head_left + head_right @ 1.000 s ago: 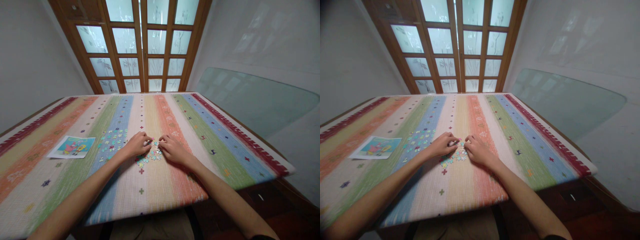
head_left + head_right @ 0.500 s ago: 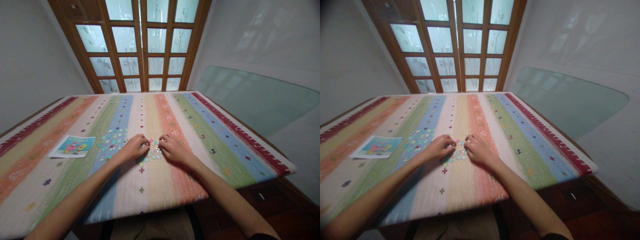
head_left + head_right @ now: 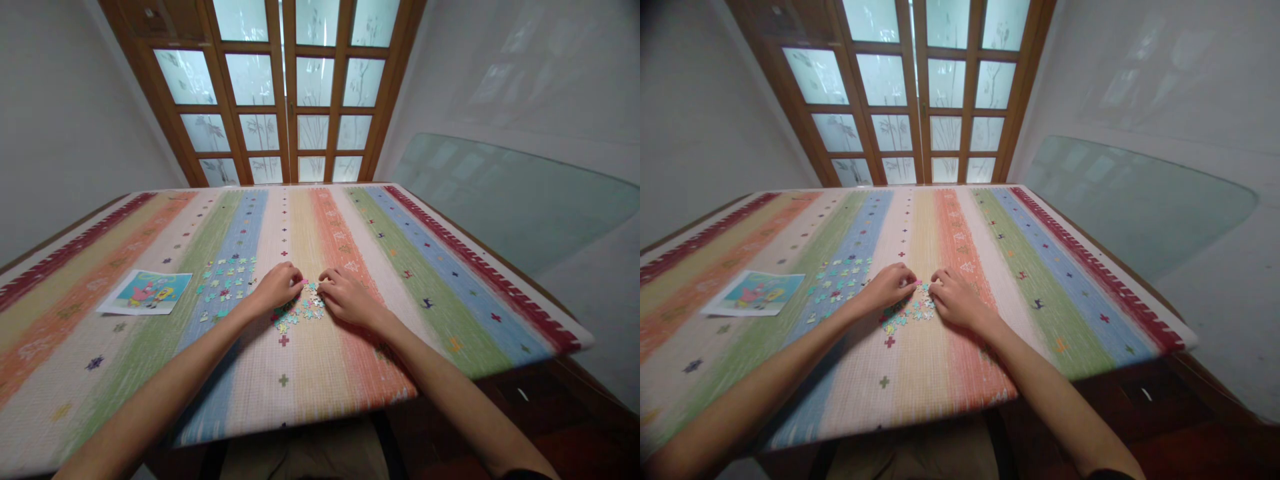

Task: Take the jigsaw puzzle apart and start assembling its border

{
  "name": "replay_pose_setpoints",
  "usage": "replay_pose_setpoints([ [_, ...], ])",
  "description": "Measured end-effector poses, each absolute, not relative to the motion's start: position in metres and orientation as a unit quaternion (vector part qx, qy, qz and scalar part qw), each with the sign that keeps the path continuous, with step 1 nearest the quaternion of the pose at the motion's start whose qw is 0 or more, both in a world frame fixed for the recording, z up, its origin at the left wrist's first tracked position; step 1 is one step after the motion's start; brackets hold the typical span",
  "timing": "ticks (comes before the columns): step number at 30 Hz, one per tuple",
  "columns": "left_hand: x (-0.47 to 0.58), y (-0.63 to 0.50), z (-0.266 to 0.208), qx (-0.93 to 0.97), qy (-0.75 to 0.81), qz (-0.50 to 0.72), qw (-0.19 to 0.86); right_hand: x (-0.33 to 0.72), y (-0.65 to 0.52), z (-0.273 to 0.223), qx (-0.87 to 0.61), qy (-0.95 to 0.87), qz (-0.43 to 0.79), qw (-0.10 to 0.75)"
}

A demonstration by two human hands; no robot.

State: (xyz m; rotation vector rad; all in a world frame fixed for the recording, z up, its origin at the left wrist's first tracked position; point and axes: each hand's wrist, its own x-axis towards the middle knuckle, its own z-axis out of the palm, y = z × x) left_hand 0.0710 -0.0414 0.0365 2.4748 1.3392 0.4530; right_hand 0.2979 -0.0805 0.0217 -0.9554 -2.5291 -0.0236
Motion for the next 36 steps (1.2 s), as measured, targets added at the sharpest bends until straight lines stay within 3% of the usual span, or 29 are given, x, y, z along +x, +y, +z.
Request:
replay_pose_setpoints([
  [16,0.071,-0.038,0.032,0.795,0.504,0.217,0.259,0.300,-0.080,0.023,-0.347,-0.912,0.002,0.216],
  [29,0.048,-0.034,0.036,0.770,0.509,0.187,0.336,0.299,-0.079,0.021,-0.344,-0.913,0.001,0.217],
  [36,0.042,-0.037,0.042,0.781,0.519,0.200,0.284,0.300,-0.079,0.021,-0.343,-0.914,0.012,0.215],
])
